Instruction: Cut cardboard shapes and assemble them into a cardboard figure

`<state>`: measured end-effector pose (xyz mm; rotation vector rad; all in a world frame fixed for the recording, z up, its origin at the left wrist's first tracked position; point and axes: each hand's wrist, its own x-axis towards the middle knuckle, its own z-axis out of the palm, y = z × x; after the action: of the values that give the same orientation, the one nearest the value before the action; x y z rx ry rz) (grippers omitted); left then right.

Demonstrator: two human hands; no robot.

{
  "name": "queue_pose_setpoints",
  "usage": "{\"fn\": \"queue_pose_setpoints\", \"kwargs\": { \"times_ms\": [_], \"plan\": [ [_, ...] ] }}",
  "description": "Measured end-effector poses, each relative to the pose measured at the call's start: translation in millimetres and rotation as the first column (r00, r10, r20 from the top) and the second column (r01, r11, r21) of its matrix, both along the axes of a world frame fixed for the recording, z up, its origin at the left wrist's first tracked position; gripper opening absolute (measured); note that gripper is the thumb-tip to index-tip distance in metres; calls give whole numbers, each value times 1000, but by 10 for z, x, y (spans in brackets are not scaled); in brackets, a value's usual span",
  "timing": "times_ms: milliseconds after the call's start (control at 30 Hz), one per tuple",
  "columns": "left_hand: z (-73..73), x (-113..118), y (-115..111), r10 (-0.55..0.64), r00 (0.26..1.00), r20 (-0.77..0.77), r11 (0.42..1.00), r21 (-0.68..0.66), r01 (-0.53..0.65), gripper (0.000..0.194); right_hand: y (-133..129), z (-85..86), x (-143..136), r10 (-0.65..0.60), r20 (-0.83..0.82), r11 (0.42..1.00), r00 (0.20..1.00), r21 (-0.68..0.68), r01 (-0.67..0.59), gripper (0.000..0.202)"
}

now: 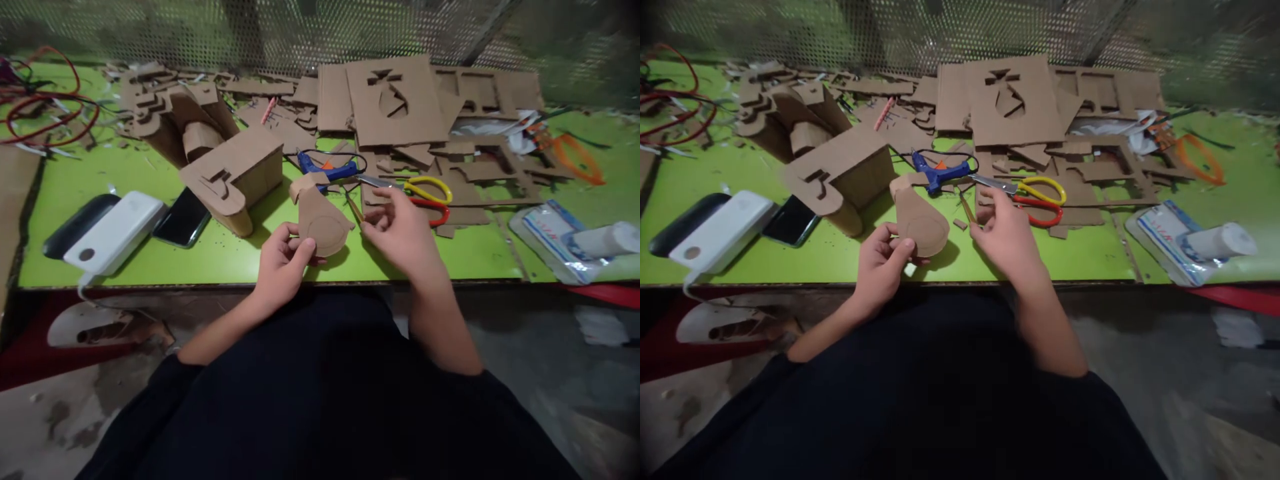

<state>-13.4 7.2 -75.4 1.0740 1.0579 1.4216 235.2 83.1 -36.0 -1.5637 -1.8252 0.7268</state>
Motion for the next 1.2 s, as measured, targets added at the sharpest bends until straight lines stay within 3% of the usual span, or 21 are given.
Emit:
{"fn": "queue_pose_setpoints", "kwargs": {
  "times_ms": [167, 333, 600, 700, 800, 1000, 1067, 1200],
  "plan": [
    [25, 3, -12, -5, 1000, 4, 999, 46, 5, 47, -254, 19, 197, -12, 83, 998, 996, -55, 16, 64],
    [56, 8, -21, 3, 1000, -11, 998, 69, -3, 44, -322, 6, 219, 4, 187, 1000, 982, -26, 1, 60],
    [52, 23, -12, 22, 999, -49, 998, 53, -19, 49, -465, -101, 289, 1, -26, 1000, 1000, -21, -1, 45],
    [41, 29, -19, 48, 997, -64, 998, 54, -45, 50, -680, -128, 191, 27, -215, 999, 976, 34, -21, 34],
    [38, 43, -33, 52, 997, -54, 997, 55, -49, 49, -902, -113, 24, 74, -289, 997, 954, 51, -62, 39],
    [43, 43, -71, 89, 987, -135, 995, 57, -82, 48, -1032, -117, -319, 345, -262, 931, 901, -24, -363, 30],
    [49, 29, -83, 108, 978, -176, 992, 80, -95, 47, -1007, -129, -389, 369, -249, 920, 895, -38, -390, 26],
    [55, 6, -101, 117, 968, -224, 991, 86, -100, 46, -967, -110, -432, 310, -183, 948, 933, -8, -317, 27]
  ]
}}
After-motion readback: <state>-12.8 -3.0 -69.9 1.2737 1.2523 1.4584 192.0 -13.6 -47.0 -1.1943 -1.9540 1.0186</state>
